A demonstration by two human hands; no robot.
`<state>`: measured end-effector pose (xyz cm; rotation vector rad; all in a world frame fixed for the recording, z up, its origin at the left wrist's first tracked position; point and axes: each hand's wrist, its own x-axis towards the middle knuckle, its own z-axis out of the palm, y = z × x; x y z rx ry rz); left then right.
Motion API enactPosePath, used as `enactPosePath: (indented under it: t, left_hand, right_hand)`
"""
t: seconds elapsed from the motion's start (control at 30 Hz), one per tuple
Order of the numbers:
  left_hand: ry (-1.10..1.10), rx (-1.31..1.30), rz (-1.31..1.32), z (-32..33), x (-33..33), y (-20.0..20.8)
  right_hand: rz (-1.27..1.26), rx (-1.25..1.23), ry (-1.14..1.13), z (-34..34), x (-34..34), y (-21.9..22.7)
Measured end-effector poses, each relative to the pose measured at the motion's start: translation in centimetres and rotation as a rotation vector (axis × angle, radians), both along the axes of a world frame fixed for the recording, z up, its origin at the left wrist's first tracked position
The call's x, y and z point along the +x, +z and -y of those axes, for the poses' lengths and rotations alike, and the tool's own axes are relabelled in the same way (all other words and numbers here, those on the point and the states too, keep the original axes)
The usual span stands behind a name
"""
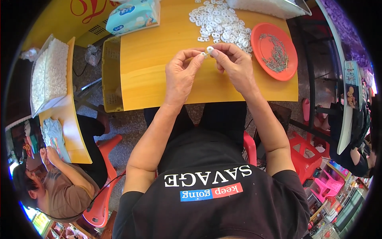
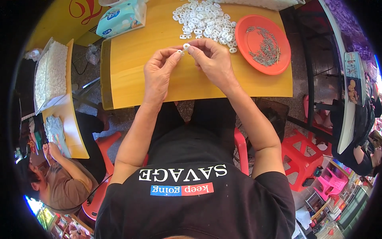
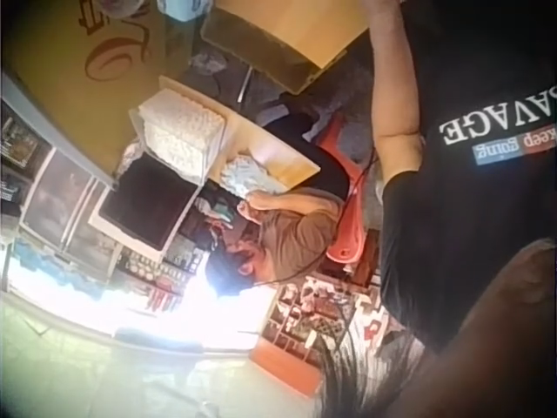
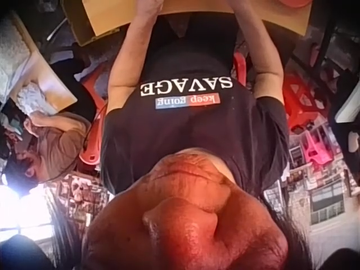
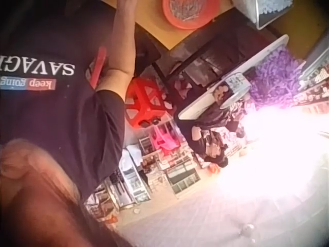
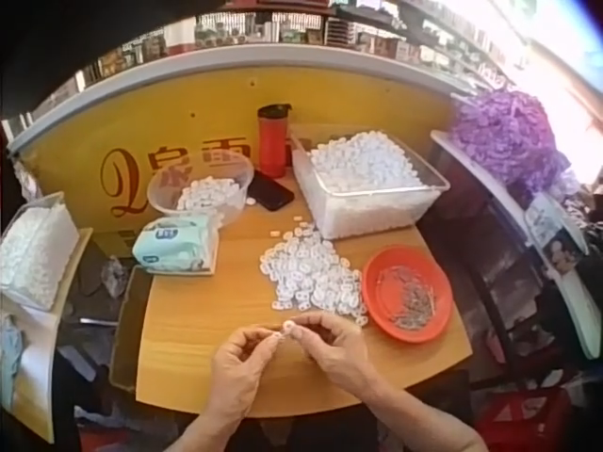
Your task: Manually assemble small white plastic parts by inserting metal pins or springs.
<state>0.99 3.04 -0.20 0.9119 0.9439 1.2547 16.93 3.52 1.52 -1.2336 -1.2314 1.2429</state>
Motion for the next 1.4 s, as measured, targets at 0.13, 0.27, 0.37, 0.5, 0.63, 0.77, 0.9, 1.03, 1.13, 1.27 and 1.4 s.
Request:
enactPosePath:
  t: [0.13,0.27,0.37,0.5,0.63,0.77,0.9,1.03,1.13,1.27,1.4]
  left_hand:
    - [0.063,0.002,-0.025,-0.4,-0.3,0.0]
    - [0.042,-0.027,-0.028,-0.4,-0.7,0.2]
    - [-0.005,-0.048,0.022,0.0,-0.7,0.9]
    - [-0.028,-0.012,0.194,0.5,-0.2,1.6]
    - [-0.032,0.019,0.257,0.9,-0.1,1.9]
    - [0.004,0.056,0.183,1.3,-0.1,1.9]
    - [-0.01,0.152,0.067,1.6,-0.1,2.3]
    - [-0.019,0.083,0.164,1.6,-0.1,2.6]
    - [-0.001,0.029,0.167,1.8,-0.2,2.7]
    - [-0.031,-0.015,0.126,1.9,-0.4,3.0]
    - [-0.038,-0.052,0.152,1.9,-0.3,3.4]
  right_hand:
    - [-0.224,-0.139,-0.005,-0.1,0.2,0.1]
    - [-0.431,-0.237,0.032,0.0,0.5,0.5]
    - [-0.475,-0.244,0.054,0.1,0.5,0.6]
    - [-0.269,-0.127,0.032,0.3,0.2,0.4]
    - [-0.106,-0.014,0.062,0.6,-0.1,0.1]
    - [-0.182,-0.049,0.053,0.8,-0.3,0.5]
    - [-0.239,-0.101,0.055,0.8,-0.1,1.0]
    - [-0.272,-0.082,0.067,0.9,0.0,1.3]
    - [-0.323,-0.063,0.036,1.0,0.2,1.4]
    - [-0.394,-0.037,0.049,1.1,0.3,1.8]
    - [-0.396,-0.042,0.087,1.1,0.2,2.0]
